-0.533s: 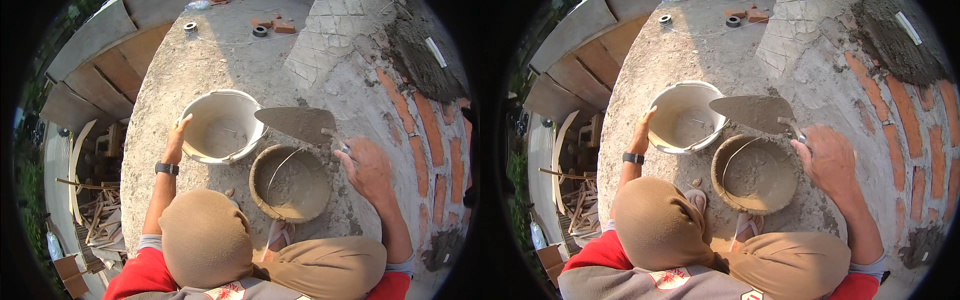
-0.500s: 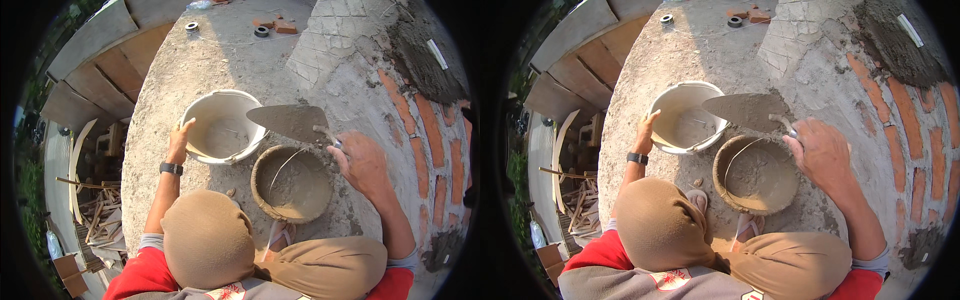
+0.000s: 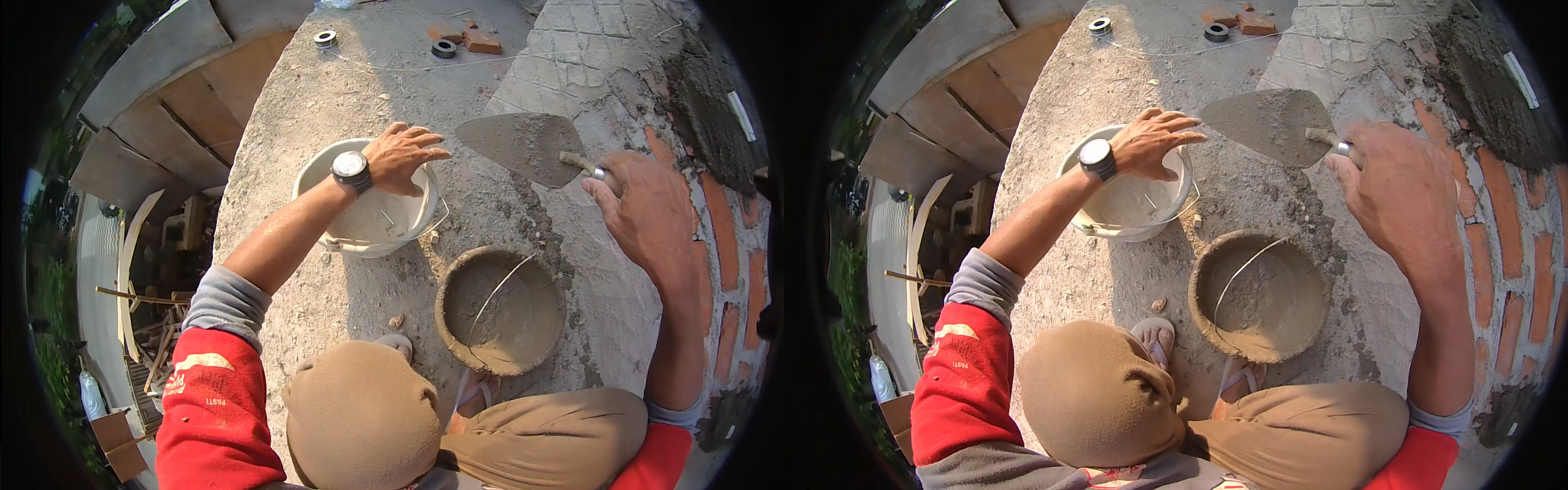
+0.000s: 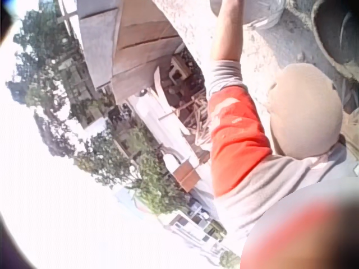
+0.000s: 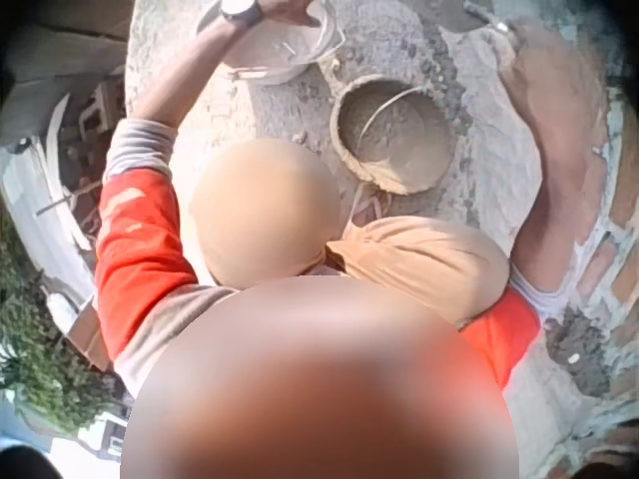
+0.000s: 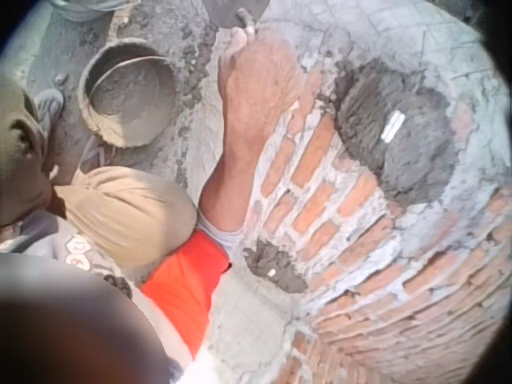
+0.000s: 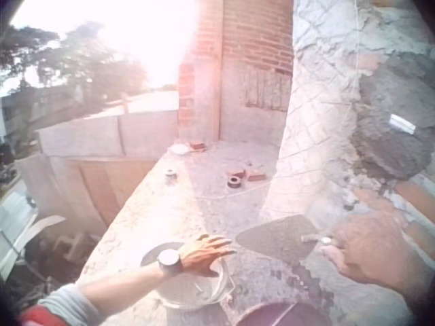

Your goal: The person scoops cement from a bucket with a trowel and applies it to a brick wall, smoothing the surface. They repeatedly transfer cement and use a string line to guide the application.

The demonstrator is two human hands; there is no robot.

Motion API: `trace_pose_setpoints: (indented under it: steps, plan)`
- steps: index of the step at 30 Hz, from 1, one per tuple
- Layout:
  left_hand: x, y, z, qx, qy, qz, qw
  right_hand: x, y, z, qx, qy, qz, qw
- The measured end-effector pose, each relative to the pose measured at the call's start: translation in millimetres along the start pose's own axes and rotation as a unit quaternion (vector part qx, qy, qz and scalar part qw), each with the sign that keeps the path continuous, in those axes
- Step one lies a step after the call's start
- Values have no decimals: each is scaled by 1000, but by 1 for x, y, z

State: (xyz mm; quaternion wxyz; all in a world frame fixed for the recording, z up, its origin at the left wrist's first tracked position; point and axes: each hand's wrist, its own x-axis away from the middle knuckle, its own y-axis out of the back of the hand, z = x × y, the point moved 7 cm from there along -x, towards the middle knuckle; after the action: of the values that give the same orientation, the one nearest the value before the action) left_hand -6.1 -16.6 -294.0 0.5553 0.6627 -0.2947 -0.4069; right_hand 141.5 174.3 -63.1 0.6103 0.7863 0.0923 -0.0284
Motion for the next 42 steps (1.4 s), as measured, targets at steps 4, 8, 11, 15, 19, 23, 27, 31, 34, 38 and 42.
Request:
trace_pose_setpoints:
  steps: [4, 8, 11, 15, 19, 23, 27, 31, 34, 38, 42]
  plan:
    - [-27, -46, 1, 36, -51, 228, 972, 7, 7, -32, -11, -123, 28, 992]
    - [1, 14, 53, 71, 26, 121, 990, 21, 11, -41, -8, -118, 11, 993]
    - [54, 67, 85, 151, 215, -44, 964, 25, 11, -45, -18, -122, -3, 992]
    - [111, 55, 69, 230, 387, -194, 872, 10, -1, -35, -34, -92, 19, 995]
    - [100, 31, 51, 230, 406, -243, 850, -7, -19, -6, -13, -8, 15, 1000]
    - [89, 32, 16, 189, 427, -239, 851, -12, -40, 20, -17, 62, 8, 998]
    - [88, 45, 1, 197, 437, -271, 834, -14, -60, 30, 1, 83, 18, 996]
    - [93, 48, -2, 138, 415, -271, 857, -14, -74, 29, -21, 98, 55, 993]
    - [105, 54, 2, 136, 394, -320, 851, -9, -64, 27, -10, 113, -29, 993]
    - [121, 34, 0, 136, 483, -186, 845, -3, -63, 27, -37, 115, -21, 992]
    - [156, 57, -19, 149, 428, -369, 811, -4, -66, 47, -35, 152, -5, 988]
